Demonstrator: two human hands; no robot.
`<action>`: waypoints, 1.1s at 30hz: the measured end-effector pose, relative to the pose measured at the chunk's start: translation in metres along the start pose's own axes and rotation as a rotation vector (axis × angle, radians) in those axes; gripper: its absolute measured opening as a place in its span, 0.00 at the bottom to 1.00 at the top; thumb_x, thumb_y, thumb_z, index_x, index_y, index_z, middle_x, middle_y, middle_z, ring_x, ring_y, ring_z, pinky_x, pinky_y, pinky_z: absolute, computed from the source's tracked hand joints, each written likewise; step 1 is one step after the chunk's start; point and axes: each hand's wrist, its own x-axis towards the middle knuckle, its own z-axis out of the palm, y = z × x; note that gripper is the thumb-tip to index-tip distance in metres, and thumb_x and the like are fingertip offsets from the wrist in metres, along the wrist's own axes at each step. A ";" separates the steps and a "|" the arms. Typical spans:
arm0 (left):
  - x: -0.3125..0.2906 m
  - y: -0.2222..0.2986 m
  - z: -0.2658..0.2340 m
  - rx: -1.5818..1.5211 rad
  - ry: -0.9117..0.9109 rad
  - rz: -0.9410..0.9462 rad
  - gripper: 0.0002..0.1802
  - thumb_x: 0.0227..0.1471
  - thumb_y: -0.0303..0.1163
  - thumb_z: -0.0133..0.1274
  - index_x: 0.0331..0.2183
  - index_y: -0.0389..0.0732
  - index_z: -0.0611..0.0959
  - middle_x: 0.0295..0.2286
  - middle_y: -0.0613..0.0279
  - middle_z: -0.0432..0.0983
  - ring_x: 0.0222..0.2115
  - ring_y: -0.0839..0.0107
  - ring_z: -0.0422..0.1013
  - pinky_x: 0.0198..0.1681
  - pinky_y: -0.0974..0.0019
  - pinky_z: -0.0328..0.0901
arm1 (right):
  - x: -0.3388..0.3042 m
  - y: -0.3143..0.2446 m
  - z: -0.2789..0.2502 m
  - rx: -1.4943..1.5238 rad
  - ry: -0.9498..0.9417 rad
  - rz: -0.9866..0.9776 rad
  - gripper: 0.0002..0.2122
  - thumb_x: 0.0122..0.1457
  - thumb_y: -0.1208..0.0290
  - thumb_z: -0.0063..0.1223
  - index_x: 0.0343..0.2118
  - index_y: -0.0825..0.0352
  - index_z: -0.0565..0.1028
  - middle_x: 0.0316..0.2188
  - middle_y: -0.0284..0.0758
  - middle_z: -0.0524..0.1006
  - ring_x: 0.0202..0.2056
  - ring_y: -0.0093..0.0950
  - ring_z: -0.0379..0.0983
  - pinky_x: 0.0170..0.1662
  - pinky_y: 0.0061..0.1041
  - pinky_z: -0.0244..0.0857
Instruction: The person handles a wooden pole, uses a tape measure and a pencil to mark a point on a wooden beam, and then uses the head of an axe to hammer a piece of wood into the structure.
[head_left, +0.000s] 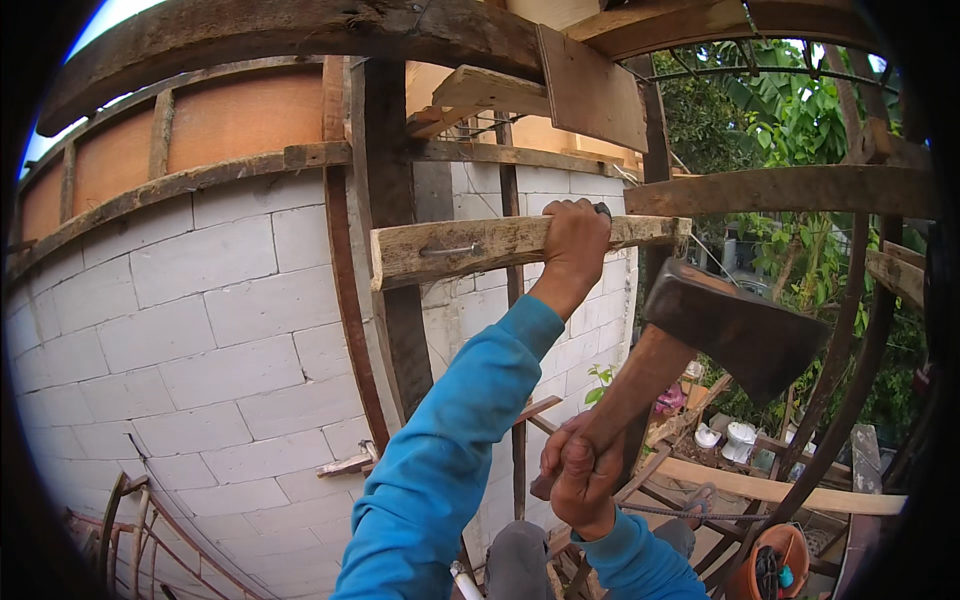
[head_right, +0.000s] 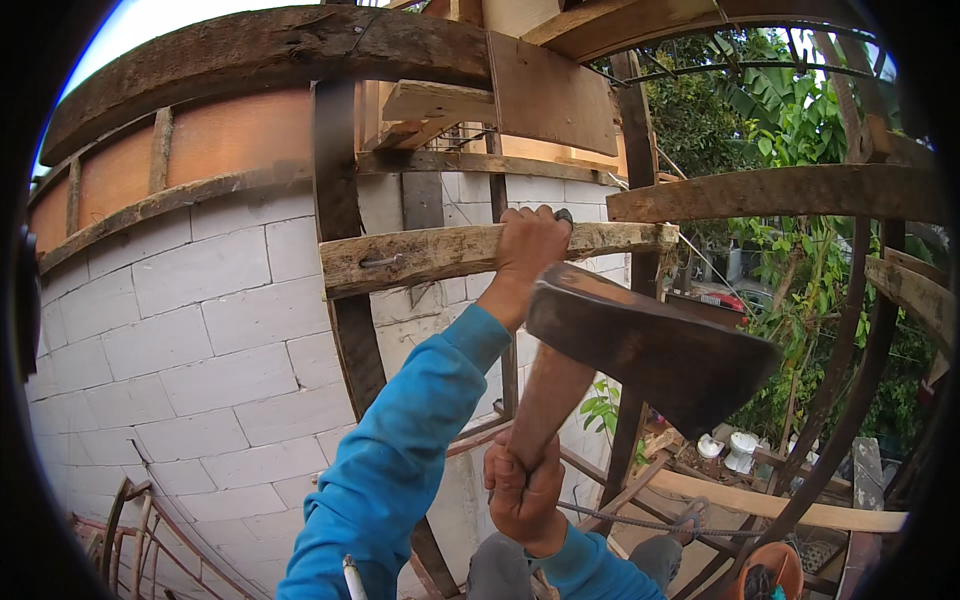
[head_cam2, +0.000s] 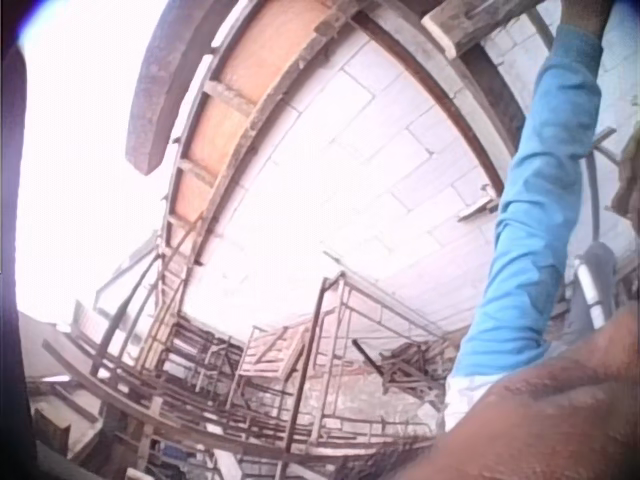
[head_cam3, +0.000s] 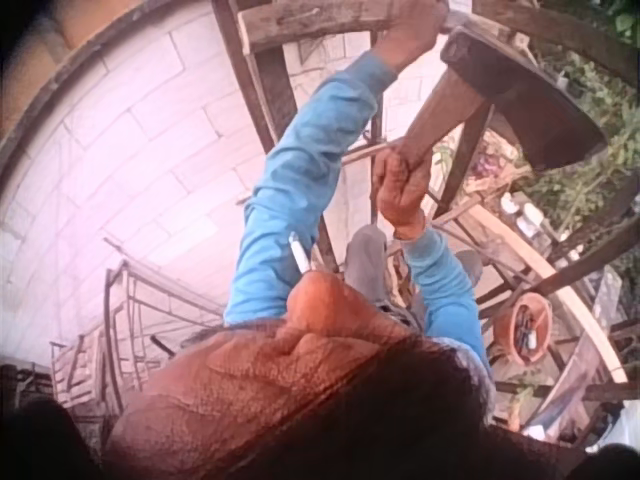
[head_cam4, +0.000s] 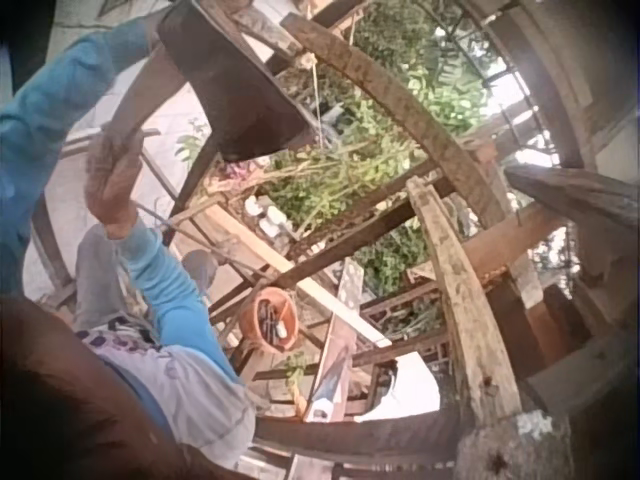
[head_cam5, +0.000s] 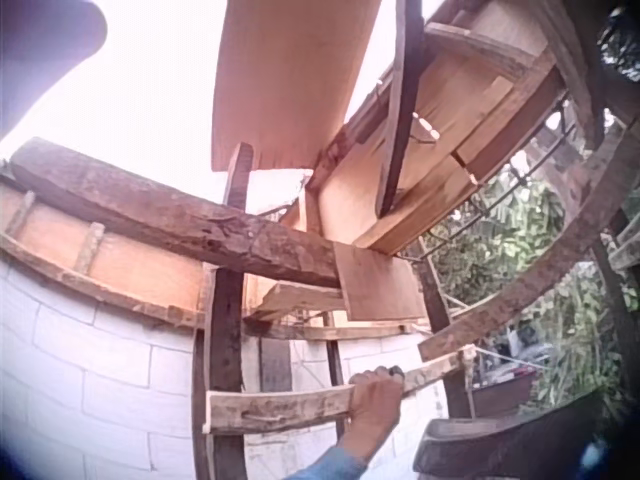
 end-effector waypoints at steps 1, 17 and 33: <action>0.001 0.004 -0.002 -0.023 -0.009 0.015 0.09 0.47 0.35 0.50 0.28 0.44 0.83 0.27 0.59 0.76 0.28 0.61 0.74 0.35 0.52 0.65 | 0.000 0.006 0.006 0.091 0.093 -0.076 0.16 0.65 0.58 0.40 0.37 0.69 0.60 0.15 0.31 0.63 0.14 0.17 0.57 0.17 0.17 0.55; -0.020 -0.001 0.053 -0.324 0.400 0.073 0.08 0.35 0.29 0.58 0.25 0.41 0.79 0.26 0.53 0.74 0.28 0.56 0.72 0.31 0.57 0.64 | 0.026 0.010 0.004 -0.179 -0.233 0.159 0.13 0.65 0.61 0.40 0.36 0.69 0.61 0.14 0.30 0.63 0.13 0.17 0.58 0.17 0.18 0.57; 0.000 0.000 -0.010 -0.080 -0.004 -0.011 0.08 0.38 0.33 0.58 0.27 0.45 0.82 0.27 0.59 0.75 0.31 0.63 0.74 0.35 0.56 0.65 | 0.023 -0.019 -0.008 0.125 0.179 0.099 0.14 0.66 0.58 0.36 0.38 0.66 0.59 0.14 0.30 0.61 0.13 0.18 0.57 0.18 0.20 0.59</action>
